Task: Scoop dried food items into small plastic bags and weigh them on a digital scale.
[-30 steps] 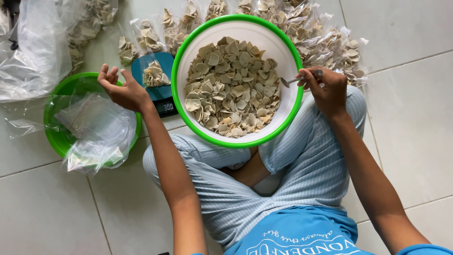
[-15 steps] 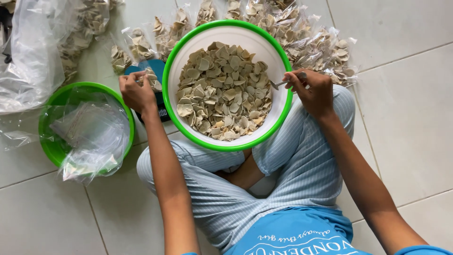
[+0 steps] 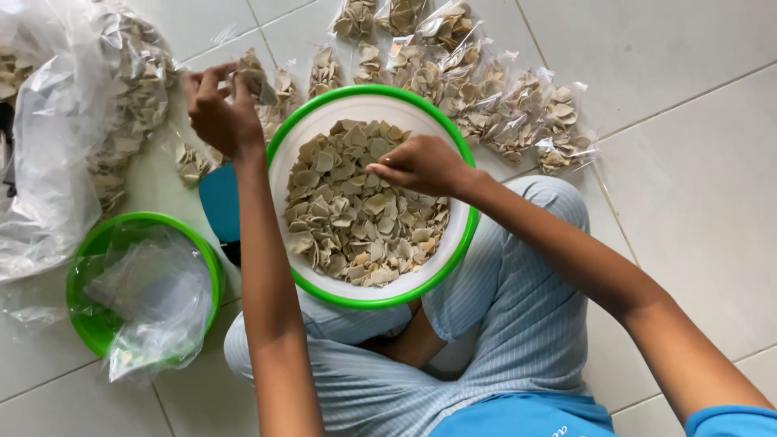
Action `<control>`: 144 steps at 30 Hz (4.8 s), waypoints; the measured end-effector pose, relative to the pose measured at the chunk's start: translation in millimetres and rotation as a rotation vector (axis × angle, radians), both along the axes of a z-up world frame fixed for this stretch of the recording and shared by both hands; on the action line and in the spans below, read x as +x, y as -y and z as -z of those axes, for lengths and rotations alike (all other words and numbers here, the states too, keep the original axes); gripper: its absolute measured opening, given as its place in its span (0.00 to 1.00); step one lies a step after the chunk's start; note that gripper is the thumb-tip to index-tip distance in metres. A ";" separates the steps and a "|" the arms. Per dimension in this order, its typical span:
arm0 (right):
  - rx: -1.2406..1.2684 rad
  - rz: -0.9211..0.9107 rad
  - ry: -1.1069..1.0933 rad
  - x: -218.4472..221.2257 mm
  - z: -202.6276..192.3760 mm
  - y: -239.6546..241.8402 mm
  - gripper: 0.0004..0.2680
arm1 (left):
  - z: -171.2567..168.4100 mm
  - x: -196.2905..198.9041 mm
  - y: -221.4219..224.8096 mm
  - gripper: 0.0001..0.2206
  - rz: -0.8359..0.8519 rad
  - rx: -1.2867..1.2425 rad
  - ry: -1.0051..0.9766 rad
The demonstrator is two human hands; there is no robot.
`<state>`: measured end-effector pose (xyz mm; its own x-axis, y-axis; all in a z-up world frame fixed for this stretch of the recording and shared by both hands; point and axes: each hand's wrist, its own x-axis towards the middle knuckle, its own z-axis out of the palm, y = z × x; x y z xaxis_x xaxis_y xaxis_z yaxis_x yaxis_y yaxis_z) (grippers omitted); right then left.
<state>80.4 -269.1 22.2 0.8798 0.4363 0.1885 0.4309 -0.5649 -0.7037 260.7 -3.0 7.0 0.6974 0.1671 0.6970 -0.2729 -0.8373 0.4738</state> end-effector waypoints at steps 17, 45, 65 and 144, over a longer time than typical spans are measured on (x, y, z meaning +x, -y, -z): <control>-0.042 0.228 -0.028 33.2 23.3 -19.3 0.20 | 109.6 174.7 130.3 0.08 0.037 0.199 -0.197; 0.090 0.378 -0.205 36.9 61.2 -0.9 0.21 | -41.0 -100.5 -45.8 0.09 0.241 -0.003 -0.145; -0.243 0.111 0.091 -12.1 29.9 10.2 0.15 | 47.7 -270.9 -292.8 0.11 -0.411 0.224 -0.876; 0.042 0.028 0.432 -165.5 -86.4 -58.5 0.10 | -60.5 -350.6 16.7 0.08 0.592 -0.553 -0.458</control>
